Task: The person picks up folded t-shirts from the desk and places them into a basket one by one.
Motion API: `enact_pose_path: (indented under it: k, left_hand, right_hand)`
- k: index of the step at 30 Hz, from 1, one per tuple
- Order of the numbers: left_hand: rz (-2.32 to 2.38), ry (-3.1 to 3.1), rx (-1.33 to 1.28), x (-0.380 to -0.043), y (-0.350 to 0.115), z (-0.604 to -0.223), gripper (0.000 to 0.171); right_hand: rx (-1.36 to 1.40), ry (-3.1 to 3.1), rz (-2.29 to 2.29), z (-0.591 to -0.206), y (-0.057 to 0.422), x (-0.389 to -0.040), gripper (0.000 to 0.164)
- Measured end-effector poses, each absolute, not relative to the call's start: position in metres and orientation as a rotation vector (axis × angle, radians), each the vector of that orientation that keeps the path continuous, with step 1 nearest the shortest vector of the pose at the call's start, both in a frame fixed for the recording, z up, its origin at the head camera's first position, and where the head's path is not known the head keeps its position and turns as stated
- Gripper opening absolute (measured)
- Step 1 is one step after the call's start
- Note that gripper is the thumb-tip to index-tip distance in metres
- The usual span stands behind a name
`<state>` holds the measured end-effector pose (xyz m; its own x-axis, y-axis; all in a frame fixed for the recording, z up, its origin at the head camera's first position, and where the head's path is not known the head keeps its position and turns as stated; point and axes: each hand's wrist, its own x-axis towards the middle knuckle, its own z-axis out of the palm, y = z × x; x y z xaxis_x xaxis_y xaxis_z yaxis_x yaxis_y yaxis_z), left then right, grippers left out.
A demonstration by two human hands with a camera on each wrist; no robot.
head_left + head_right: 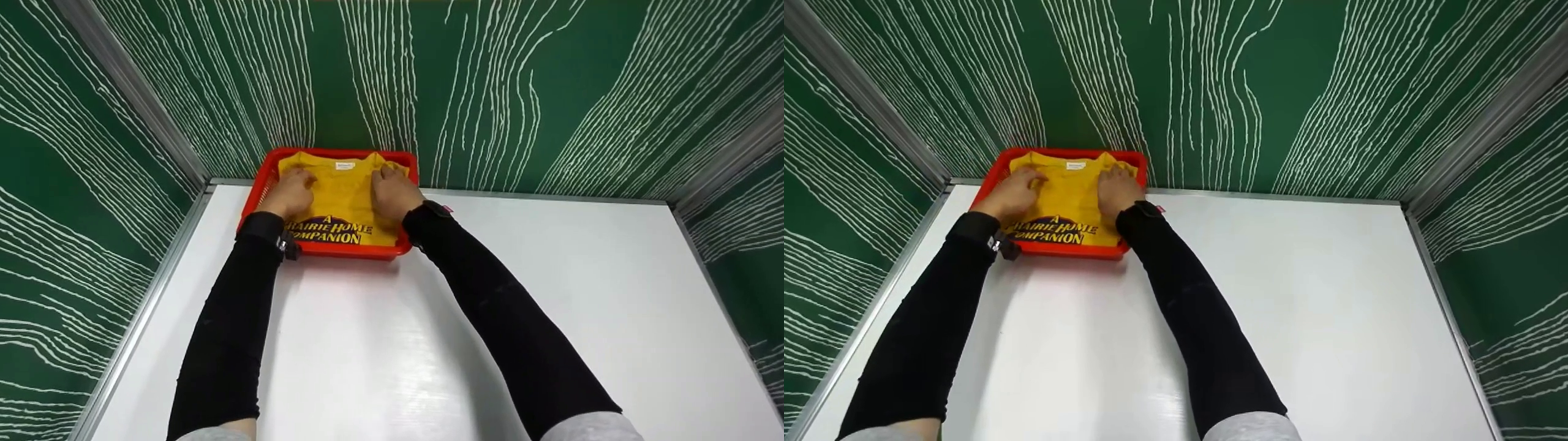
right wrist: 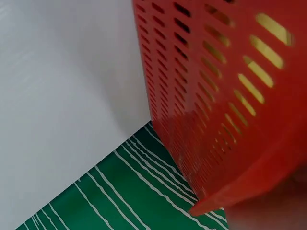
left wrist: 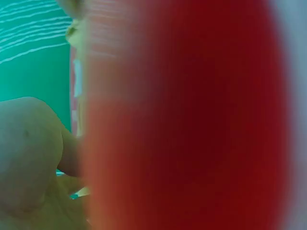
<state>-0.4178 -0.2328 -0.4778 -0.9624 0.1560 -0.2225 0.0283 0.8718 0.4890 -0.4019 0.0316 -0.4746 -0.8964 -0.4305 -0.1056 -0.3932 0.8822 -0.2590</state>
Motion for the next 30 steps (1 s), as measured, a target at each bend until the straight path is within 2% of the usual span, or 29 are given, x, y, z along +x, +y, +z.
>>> enact_pose_path:
  k: [6, 15, 17, 24, 30]
  left_hand:
    - [0.692, 2.729, 0.188, -0.439, -0.24, -0.503, 0.068]
    - [0.713, 2.729, 0.13, -0.4, -0.227, -0.472, 0.062]
    - [0.727, 2.767, 0.111, -0.394, -0.225, -0.47, 0.061]
    - [0.714, 2.976, 0.17, -0.363, -0.221, -0.468, 0.051]
    - [0.639, 3.145, 0.353, -0.33, -0.208, -0.471, 0.034]
  right_hand:
    - [-0.629, 2.899, -0.161, -0.481, 0.03, -0.398, 0.072]
    - [-0.616, 2.863, -0.276, -0.475, 0.029, -0.396, 0.075]
    - [-0.629, 2.86, -0.325, -0.471, 0.03, -0.393, 0.072]
    - [-0.774, 2.844, -0.645, -0.452, 0.024, -0.366, 0.039]
    - [-0.957, 2.79, -0.6, -0.45, 0.018, -0.336, 0.031]
